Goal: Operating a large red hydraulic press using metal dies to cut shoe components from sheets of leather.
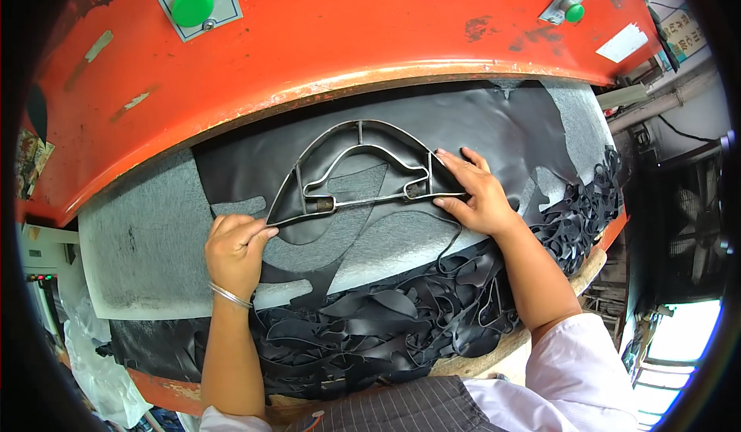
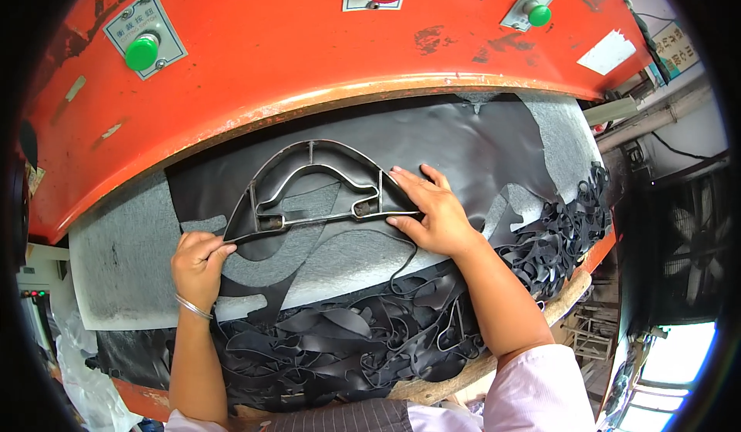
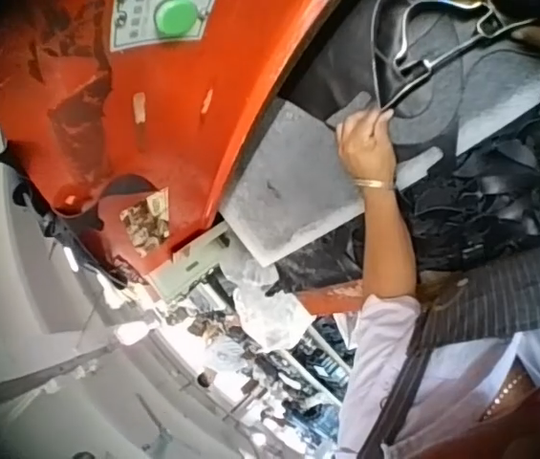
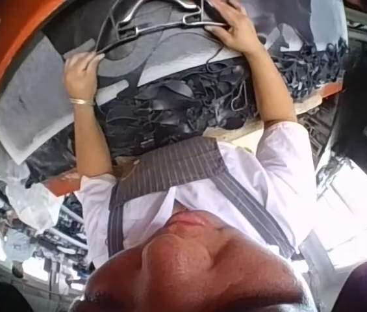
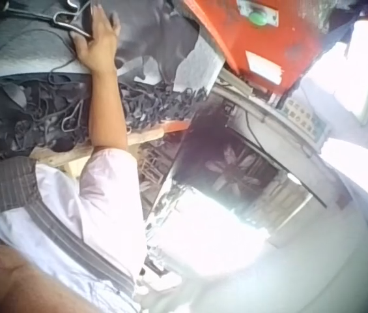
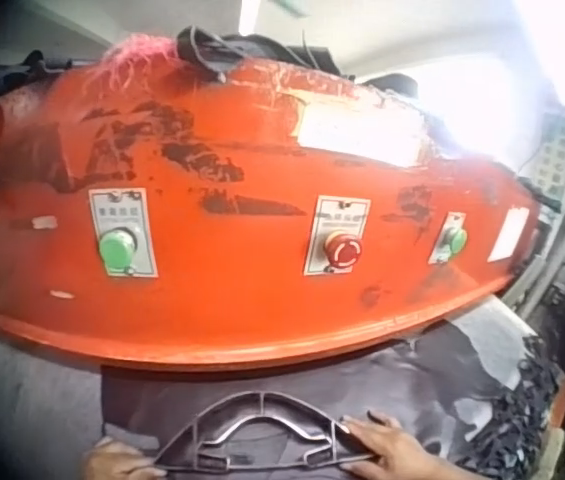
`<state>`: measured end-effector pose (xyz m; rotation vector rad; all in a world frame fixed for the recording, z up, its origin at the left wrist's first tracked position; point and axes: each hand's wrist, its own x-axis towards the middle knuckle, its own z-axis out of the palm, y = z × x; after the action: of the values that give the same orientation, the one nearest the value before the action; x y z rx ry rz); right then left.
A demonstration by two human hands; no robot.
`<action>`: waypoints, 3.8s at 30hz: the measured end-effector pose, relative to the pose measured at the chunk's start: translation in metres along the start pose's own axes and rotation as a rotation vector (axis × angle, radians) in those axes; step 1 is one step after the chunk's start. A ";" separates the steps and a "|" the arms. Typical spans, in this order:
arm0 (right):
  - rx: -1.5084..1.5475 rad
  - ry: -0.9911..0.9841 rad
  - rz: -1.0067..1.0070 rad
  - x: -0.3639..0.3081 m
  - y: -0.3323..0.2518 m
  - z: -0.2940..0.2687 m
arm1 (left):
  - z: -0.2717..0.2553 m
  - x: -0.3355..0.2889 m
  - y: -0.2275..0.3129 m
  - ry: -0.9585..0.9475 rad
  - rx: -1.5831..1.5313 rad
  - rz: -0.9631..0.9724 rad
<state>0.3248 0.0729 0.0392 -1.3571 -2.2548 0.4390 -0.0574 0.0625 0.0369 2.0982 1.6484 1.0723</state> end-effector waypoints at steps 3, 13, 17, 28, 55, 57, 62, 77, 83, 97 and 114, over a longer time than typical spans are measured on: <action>-0.013 0.004 -0.009 0.000 0.000 -0.001 | 0.002 0.000 -0.001 0.003 -0.005 -0.003; -0.028 0.018 -0.065 0.002 -0.002 0.004 | -0.002 -0.007 -0.003 0.015 0.023 -0.021; -0.069 0.019 -0.073 -0.003 0.001 0.006 | 0.003 -0.008 -0.008 0.030 -0.010 -0.010; 1.035 1.183 0.234 0.016 -0.060 -0.105 | -0.054 0.000 0.072 0.211 -0.182 -0.002; -0.162 -0.060 -0.403 -0.068 -0.063 0.023 | 0.090 -0.099 0.115 -0.098 0.091 -0.090; -0.184 -0.081 -0.292 -0.057 -0.069 0.022 | 0.093 -0.090 0.114 -0.080 0.124 -0.100; -0.258 -0.121 -0.184 -0.059 -0.073 0.023 | 0.096 -0.089 0.115 -0.085 0.164 -0.140; -0.171 0.127 0.125 -0.045 0.027 -0.089 | 0.066 0.007 0.102 -0.085 -0.407 0.078; -0.616 0.090 0.117 -0.177 0.153 -0.090 | 0.101 0.052 0.098 -0.274 -0.051 -0.286; -0.707 0.074 0.344 -0.240 0.158 -0.096 | 0.149 0.021 0.115 0.113 0.098 0.168; 1.012 -0.154 0.080 -0.195 -0.129 -0.033 | -0.016 -0.104 0.160 0.821 0.037 0.181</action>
<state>0.3259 -0.1587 0.0860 -0.8614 -1.6279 1.4892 0.0391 -0.0878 0.1065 1.9688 1.7930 2.1849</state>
